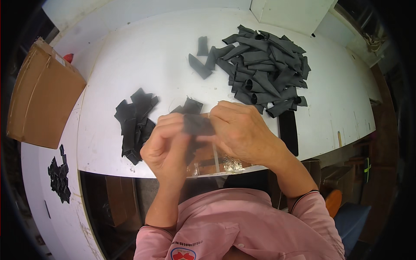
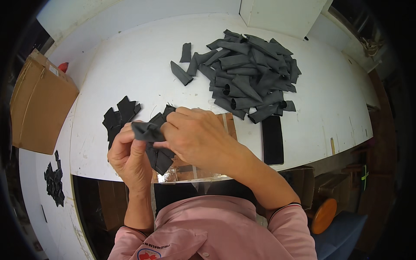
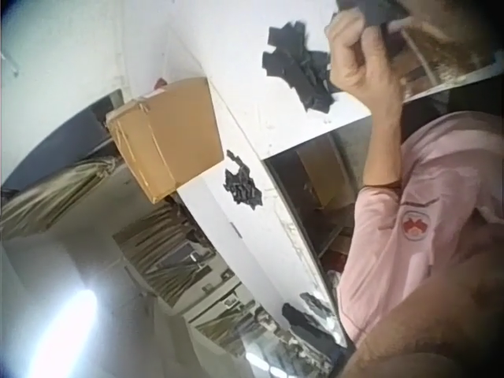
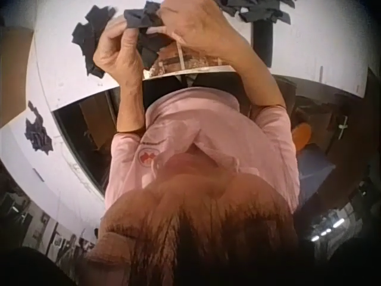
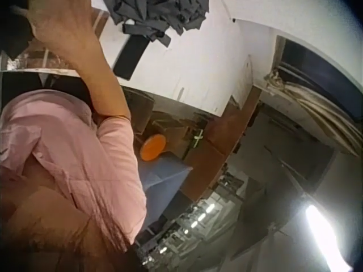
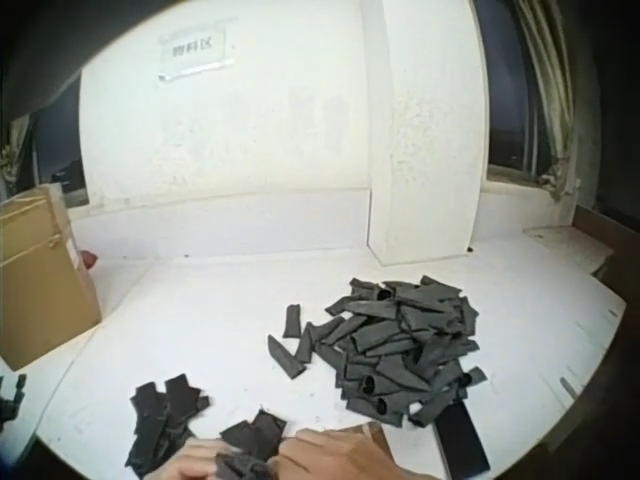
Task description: Folding pieces of black synthetic material or fabric in a manufacturing setting.
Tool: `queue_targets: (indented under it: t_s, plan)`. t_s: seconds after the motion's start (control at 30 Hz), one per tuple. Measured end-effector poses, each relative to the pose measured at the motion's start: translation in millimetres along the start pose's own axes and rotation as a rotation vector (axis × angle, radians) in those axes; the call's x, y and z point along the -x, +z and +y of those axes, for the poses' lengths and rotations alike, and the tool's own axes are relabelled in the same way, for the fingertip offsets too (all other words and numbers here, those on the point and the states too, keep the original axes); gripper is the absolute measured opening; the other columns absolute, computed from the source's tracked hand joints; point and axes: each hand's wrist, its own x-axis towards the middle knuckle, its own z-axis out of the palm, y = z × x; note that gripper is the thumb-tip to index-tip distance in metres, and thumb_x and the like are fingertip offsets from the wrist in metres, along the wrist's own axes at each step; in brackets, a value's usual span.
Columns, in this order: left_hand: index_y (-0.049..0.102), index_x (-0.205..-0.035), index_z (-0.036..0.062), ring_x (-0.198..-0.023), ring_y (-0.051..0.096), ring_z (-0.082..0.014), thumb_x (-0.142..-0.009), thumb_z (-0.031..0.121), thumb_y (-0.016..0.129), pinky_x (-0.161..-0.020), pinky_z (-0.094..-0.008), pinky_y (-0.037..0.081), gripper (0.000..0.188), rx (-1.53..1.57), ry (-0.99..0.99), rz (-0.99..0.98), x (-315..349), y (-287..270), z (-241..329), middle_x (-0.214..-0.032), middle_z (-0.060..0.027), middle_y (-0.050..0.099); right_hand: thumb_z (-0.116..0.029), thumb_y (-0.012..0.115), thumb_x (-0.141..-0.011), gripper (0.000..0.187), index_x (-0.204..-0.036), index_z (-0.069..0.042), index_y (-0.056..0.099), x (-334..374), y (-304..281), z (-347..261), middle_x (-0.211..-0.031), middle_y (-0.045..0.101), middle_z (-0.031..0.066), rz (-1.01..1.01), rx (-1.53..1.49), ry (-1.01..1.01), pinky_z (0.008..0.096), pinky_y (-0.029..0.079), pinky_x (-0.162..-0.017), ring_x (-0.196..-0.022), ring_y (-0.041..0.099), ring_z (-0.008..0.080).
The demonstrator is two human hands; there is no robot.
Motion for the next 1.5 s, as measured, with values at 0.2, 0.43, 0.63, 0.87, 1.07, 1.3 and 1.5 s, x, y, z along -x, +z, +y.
queue_targets:
  t_s: [0.2,0.43,0.63,0.87,1.07,1.3,1.5]
  plan:
    - [0.056,-0.081,-0.0017,-0.077,0.052,-0.0130,-0.080,0.005,0.057,-0.070,-0.0252,0.041,0.007,0.134,-0.195,0.017,14.1,5.4,-19.5,-0.082,-0.0096,0.058,-0.025,0.060,-0.074,0.026,-0.065,-0.003,0.050,26.4,44.4,24.2,-0.061,0.047,0.0077,0.139,-0.184,0.021,0.0359,0.040,-0.053,-0.059,0.050,0.0263]
    - [0.057,-0.081,-0.0024,-0.078,0.054,-0.0167,-0.079,0.004,0.058,-0.073,-0.0265,0.042,0.007,0.111,-0.097,-0.037,-1.2,3.3,-3.3,-0.084,-0.0124,0.059,-0.027,0.059,-0.076,0.028,-0.063,-0.003,0.051,9.3,10.1,9.4,-0.061,0.050,0.0081,-0.028,-0.116,0.111,0.0356,0.040,-0.053,-0.060,0.052,0.0261]
    - [0.058,-0.081,-0.0014,-0.080,0.055,-0.0173,-0.076,0.007,0.062,-0.079,-0.0296,0.040,0.010,0.098,-0.204,-0.059,11.6,-3.1,-15.0,-0.085,-0.0124,0.060,-0.028,0.058,-0.077,0.030,-0.062,-0.003,0.051,29.1,47.0,25.2,-0.061,0.051,0.0086,0.052,-0.245,0.066,0.0361,0.040,-0.051,-0.058,0.052,0.0258]
    - [0.059,-0.084,-0.0045,-0.075,0.057,-0.0167,-0.073,0.012,0.066,-0.064,-0.0250,0.047,0.021,0.090,-0.359,-0.178,-8.6,8.7,1.5,-0.079,-0.0125,0.060,-0.026,0.059,-0.076,0.026,-0.069,-0.002,0.056,18.8,24.5,13.3,-0.063,0.053,0.0099,0.053,-0.185,0.097,0.0365,0.041,-0.052,-0.057,0.053,0.0272]
    - [0.060,-0.082,-0.0012,-0.068,0.053,-0.0076,-0.069,0.006,0.065,-0.062,-0.0210,0.042,0.015,-0.108,-0.405,-0.298,-8.4,13.2,-3.2,-0.076,-0.0036,0.058,-0.022,0.057,-0.077,0.024,-0.069,0.000,0.055,36.9,51.2,20.3,-0.066,0.054,0.0117,0.036,-0.272,0.177,0.0364,0.043,-0.053,-0.062,0.054,0.0290]
    - [0.062,-0.076,-0.0041,-0.077,0.054,-0.0115,-0.071,-0.002,0.064,-0.065,-0.0216,0.046,0.006,-0.146,-0.377,-0.355,-9.6,9.6,-7.0,-0.090,-0.0113,0.057,-0.025,0.054,-0.080,0.026,-0.069,-0.001,0.055,42.8,62.7,26.4,-0.063,0.052,0.0108,0.127,-0.361,0.145,0.0371,0.043,-0.052,-0.058,0.053,0.0292]
    - [0.052,-0.101,-0.0047,-0.082,0.056,-0.0157,-0.078,0.002,0.059,-0.071,-0.0259,0.046,0.026,-0.015,-0.231,-0.265,-1.1,13.4,0.6,-0.093,-0.0164,0.058,-0.027,0.057,-0.078,0.027,-0.070,-0.001,0.056,41.2,57.1,29.0,-0.065,0.051,0.0104,0.072,-0.293,0.146,0.0377,0.041,-0.053,-0.059,0.052,0.0288]
